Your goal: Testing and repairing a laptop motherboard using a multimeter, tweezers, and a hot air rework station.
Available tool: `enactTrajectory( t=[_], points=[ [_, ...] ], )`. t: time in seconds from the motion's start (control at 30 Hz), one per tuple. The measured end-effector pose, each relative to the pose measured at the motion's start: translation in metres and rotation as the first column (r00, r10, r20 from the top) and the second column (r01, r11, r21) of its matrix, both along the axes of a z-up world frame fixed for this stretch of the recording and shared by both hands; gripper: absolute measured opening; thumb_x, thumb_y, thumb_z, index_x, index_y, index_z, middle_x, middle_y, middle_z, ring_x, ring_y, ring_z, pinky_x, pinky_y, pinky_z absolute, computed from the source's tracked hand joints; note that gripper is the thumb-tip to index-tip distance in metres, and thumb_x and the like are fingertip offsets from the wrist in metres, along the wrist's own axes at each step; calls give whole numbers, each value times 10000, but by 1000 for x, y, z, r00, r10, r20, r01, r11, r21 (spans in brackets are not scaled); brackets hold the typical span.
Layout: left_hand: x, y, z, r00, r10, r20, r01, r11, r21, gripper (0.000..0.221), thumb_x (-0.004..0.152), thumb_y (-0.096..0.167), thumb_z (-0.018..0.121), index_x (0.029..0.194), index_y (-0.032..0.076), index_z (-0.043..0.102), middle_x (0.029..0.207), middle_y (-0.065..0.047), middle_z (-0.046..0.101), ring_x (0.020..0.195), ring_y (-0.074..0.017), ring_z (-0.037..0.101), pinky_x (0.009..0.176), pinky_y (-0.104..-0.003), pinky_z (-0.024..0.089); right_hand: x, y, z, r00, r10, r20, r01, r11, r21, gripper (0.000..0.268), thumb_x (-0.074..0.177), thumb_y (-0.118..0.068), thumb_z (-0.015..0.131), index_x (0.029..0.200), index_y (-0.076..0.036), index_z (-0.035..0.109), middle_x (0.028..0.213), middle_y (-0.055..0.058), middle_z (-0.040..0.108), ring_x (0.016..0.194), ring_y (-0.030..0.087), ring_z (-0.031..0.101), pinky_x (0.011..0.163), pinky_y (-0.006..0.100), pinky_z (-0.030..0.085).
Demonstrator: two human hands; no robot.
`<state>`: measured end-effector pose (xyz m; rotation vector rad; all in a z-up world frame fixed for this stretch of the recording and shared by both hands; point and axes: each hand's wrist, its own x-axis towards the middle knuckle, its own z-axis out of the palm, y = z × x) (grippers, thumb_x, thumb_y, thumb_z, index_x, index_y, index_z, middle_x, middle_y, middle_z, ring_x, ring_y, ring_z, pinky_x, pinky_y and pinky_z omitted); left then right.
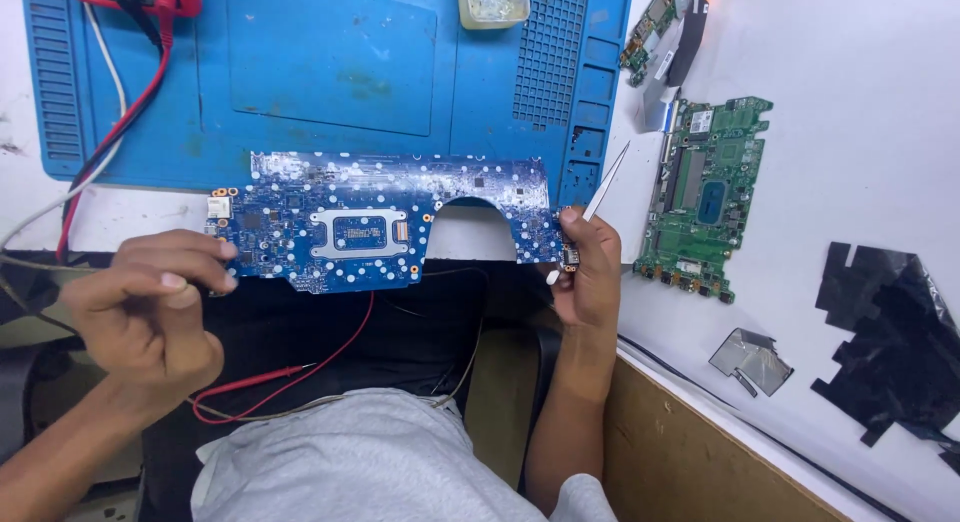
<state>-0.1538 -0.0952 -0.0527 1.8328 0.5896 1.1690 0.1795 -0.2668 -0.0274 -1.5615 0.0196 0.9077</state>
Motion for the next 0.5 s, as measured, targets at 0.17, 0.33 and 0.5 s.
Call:
enactTrajectory(
  t=[0.17, 0.33, 0.5],
  points=[
    [8, 10, 3, 993, -116, -14, 115, 991, -70, 61, 1124, 54, 388, 1075, 89, 376, 835, -143, 675, 966, -384, 759, 1050, -528, 567, -6, 4, 14, 996, 57, -67, -52, 996, 69, 307, 870, -290, 761, 1079, -97, 645, 771, -20, 570, 410, -6, 394, 325, 123, 325],
    [34, 54, 25, 967, -254, -23, 255, 961, 103, 70, 1117, 39, 448, 1052, 45, 423, 821, -157, 688, 829, -325, 730, 824, -448, 559, -6, 11, 34, 995, 39, -97, -15, 970, 243, 358, 985, -324, 687, 1170, -25, 618, 623, -32, 471, 427, -6, 395, 339, 131, 352],
    [87, 110, 46, 974, -222, -51, 225, 973, 57, 172, 1307, -28, 357, 1209, -135, 450, 993, -303, 580, 902, -396, 683, 774, -429, 506, 8, 25, 16, 992, 2, -125, 41, 941, 336, 376, 1038, -442, 561, 991, -83, 665, 605, 31, 529, 466, 67, 399, 454, 181, 308]
  ],
)
